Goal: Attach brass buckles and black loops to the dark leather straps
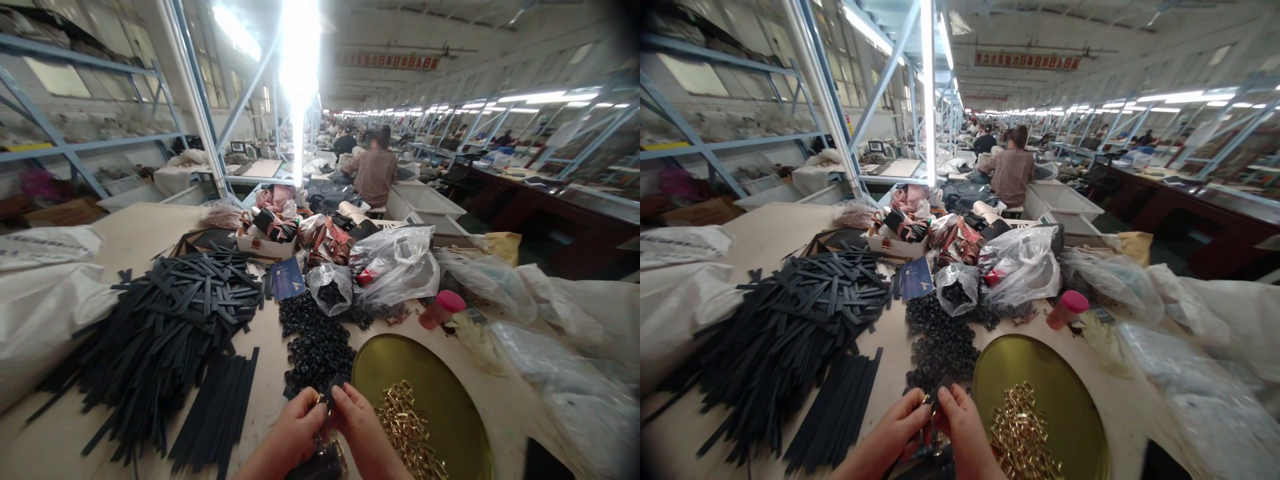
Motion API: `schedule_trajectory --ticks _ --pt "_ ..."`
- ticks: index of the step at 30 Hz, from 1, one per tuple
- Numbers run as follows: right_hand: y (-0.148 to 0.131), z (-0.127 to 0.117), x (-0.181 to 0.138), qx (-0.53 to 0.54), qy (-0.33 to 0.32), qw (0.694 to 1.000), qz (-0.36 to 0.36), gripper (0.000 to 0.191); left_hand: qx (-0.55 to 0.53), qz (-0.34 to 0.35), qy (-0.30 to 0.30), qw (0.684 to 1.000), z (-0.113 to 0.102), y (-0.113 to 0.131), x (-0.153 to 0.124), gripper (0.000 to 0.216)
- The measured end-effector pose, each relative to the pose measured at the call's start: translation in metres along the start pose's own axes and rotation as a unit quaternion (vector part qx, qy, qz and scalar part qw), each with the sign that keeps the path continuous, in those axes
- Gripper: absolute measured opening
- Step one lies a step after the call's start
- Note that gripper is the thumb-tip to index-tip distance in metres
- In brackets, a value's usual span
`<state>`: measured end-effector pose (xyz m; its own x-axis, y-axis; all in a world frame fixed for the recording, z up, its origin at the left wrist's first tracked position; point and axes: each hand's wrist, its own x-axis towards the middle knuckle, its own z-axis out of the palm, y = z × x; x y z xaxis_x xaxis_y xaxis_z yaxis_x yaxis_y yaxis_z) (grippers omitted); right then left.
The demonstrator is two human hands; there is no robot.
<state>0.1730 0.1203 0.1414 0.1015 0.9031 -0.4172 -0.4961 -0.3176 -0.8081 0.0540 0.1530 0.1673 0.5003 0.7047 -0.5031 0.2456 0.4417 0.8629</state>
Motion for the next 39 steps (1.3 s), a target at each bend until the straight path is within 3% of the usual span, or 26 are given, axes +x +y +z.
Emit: schedule_trajectory --ticks 2,4,6,8,10,13,15,18,21,25,30,34,39 --pt "0.002 -0.003 0.000 -0.119 0.023 0.990 -0.073 0.027 -0.006 -0.007 0.006 1.000 0.001 -0.001 0.002 0.021" --pt "0.003 -0.006 -0.001 -0.248 0.039 0.952 -0.175 0.025 0.010 0.002 0.022 1.000 0.001 -0.005 0.005 0.020" --pt "0.004 -0.009 0.000 -0.314 0.032 0.920 -0.232 0.020 0.041 0.027 0.062 0.997 0.002 -0.010 0.007 0.019" --pt "0.004 -0.011 0.002 -0.305 0.016 0.929 -0.209 0.017 0.086 0.059 0.106 0.989 0.001 -0.015 0.008 0.019" --pt "0.004 -0.012 0.005 -0.247 -0.001 0.960 -0.136 0.021 0.126 0.075 0.116 0.982 -0.001 -0.016 0.006 0.020" --pt "0.005 -0.013 0.009 -0.152 -0.063 0.986 -0.021 0.029 0.127 0.064 0.056 0.988 -0.008 -0.015 0.004 0.023" --pt "0.008 -0.014 0.009 -0.138 -0.088 0.986 -0.012 0.030 0.093 0.040 0.017 0.995 -0.011 -0.016 0.006 0.024" --pt "0.012 -0.018 0.009 -0.208 -0.090 0.971 -0.083 0.023 0.044 -0.003 0.015 0.999 -0.013 -0.022 0.013 0.021" --pt "0.014 -0.026 0.020 -0.329 -0.111 0.933 -0.093 0.011 0.039 0.005 0.042 0.998 -0.015 -0.029 0.021 0.021" --pt "0.016 -0.039 0.066 -0.482 -0.033 0.871 -0.089 0.014 0.105 0.046 0.076 0.991 -0.024 -0.037 0.033 0.023" --pt "0.036 -0.034 0.131 -0.545 0.035 0.832 -0.098 0.011 0.128 0.021 0.124 0.984 -0.036 -0.053 0.046 0.025" --pt "0.052 -0.023 0.152 -0.551 0.042 0.830 -0.079 0.011 0.124 0.003 0.138 0.983 -0.043 -0.057 0.047 0.027" --pt "0.039 -0.025 0.144 -0.483 -0.007 0.873 -0.063 0.010 0.088 0.000 0.170 0.981 -0.052 -0.051 0.052 0.032"
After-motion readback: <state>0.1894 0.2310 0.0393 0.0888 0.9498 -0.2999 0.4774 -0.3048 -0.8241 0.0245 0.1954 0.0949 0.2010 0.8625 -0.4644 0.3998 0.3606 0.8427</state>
